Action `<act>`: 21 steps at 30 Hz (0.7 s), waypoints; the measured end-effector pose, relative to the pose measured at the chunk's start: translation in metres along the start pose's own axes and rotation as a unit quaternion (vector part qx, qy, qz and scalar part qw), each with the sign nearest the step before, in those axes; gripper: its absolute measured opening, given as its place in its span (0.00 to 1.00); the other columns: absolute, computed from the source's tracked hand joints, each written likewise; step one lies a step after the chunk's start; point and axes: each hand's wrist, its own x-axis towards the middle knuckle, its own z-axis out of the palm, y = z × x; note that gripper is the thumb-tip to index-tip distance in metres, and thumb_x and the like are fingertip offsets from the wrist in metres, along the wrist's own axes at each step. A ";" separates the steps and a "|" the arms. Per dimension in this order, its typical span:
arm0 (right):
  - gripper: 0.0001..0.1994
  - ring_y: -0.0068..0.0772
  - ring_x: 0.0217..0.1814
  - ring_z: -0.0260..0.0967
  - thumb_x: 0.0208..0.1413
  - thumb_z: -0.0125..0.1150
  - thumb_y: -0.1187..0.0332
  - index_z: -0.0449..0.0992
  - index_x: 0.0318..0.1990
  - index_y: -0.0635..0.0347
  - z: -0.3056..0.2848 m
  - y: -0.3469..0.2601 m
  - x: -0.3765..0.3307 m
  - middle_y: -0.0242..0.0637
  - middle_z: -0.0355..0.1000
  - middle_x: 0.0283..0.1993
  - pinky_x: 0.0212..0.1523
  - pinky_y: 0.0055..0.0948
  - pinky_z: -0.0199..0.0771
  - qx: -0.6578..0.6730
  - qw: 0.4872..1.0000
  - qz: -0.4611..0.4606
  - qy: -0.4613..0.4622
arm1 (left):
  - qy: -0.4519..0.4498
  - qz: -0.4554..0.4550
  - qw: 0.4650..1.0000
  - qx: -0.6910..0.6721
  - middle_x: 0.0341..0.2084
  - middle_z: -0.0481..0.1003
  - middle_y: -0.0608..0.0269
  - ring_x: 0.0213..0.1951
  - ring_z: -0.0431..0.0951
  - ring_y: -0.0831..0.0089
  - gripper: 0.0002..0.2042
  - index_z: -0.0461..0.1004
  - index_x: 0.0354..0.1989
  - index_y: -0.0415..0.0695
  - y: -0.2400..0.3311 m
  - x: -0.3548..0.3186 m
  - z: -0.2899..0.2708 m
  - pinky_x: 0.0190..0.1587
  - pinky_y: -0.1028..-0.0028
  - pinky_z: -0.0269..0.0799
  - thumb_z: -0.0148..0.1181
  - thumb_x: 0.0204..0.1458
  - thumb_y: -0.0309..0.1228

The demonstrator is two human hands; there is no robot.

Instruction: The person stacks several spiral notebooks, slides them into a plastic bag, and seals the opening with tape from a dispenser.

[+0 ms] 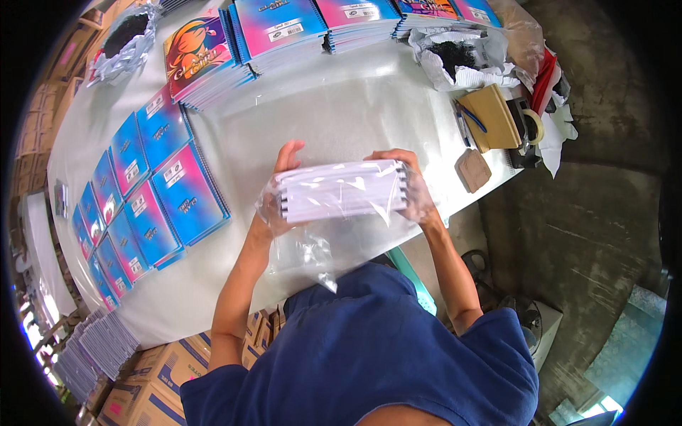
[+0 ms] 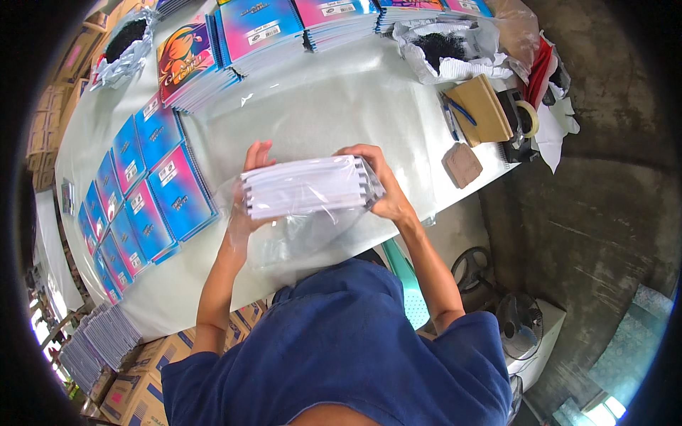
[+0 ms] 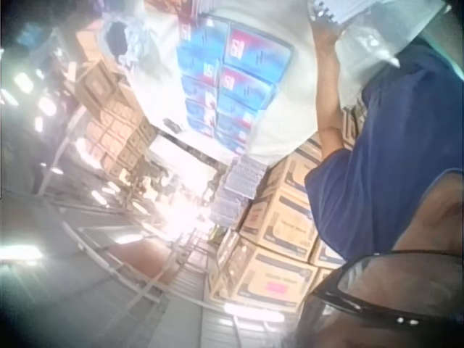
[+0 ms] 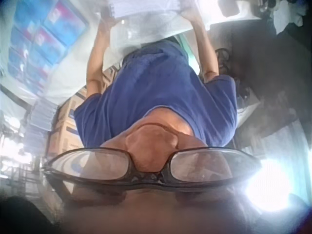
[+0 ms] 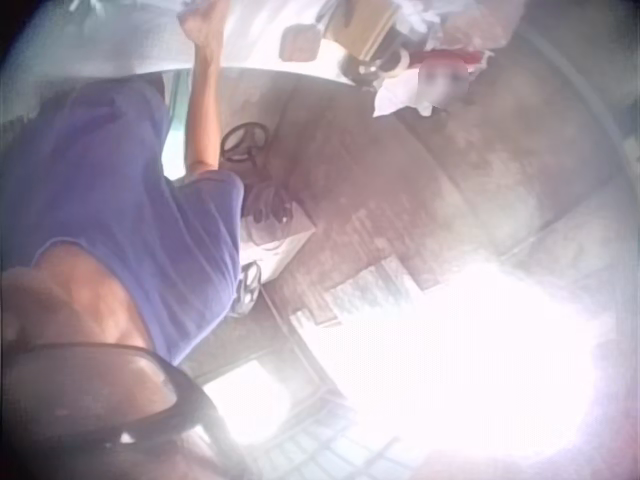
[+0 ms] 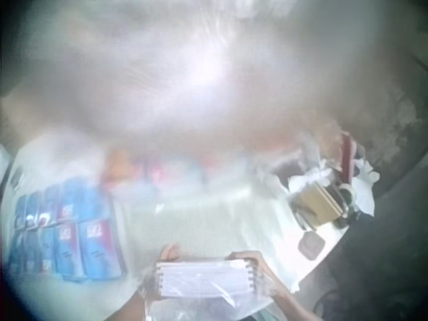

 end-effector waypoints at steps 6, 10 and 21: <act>0.53 0.42 0.71 0.47 0.26 0.79 0.68 0.54 0.65 0.50 -0.033 -0.082 0.000 0.44 0.53 0.66 0.70 0.46 0.46 -0.113 0.986 -0.064 -0.105 | -0.016 0.086 0.994 0.064 0.70 0.42 0.51 0.70 0.44 0.59 0.60 0.37 0.70 0.43 0.079 -0.012 -0.027 0.67 0.63 0.45 0.76 0.33 0.44; 0.24 0.46 0.72 0.44 0.29 0.73 0.73 0.79 0.41 0.50 -0.022 -0.176 0.001 0.32 0.52 0.69 0.71 0.51 0.45 -0.364 0.908 -0.128 -0.164 | 0.020 0.044 0.965 0.257 0.67 0.47 0.45 0.68 0.49 0.53 0.55 0.34 0.70 0.42 0.147 -0.017 -0.004 0.66 0.61 0.47 0.68 0.42 0.48; 0.05 0.36 0.70 0.49 0.33 0.69 0.75 0.77 0.18 0.57 -0.015 -0.185 0.016 0.23 0.63 0.63 0.72 0.51 0.43 -0.603 0.740 -0.265 -0.136 | -0.062 -0.102 0.790 0.601 0.46 0.74 0.45 0.49 0.72 0.46 0.28 0.45 0.68 0.42 0.156 0.004 0.008 0.64 0.56 0.55 0.40 0.57 0.23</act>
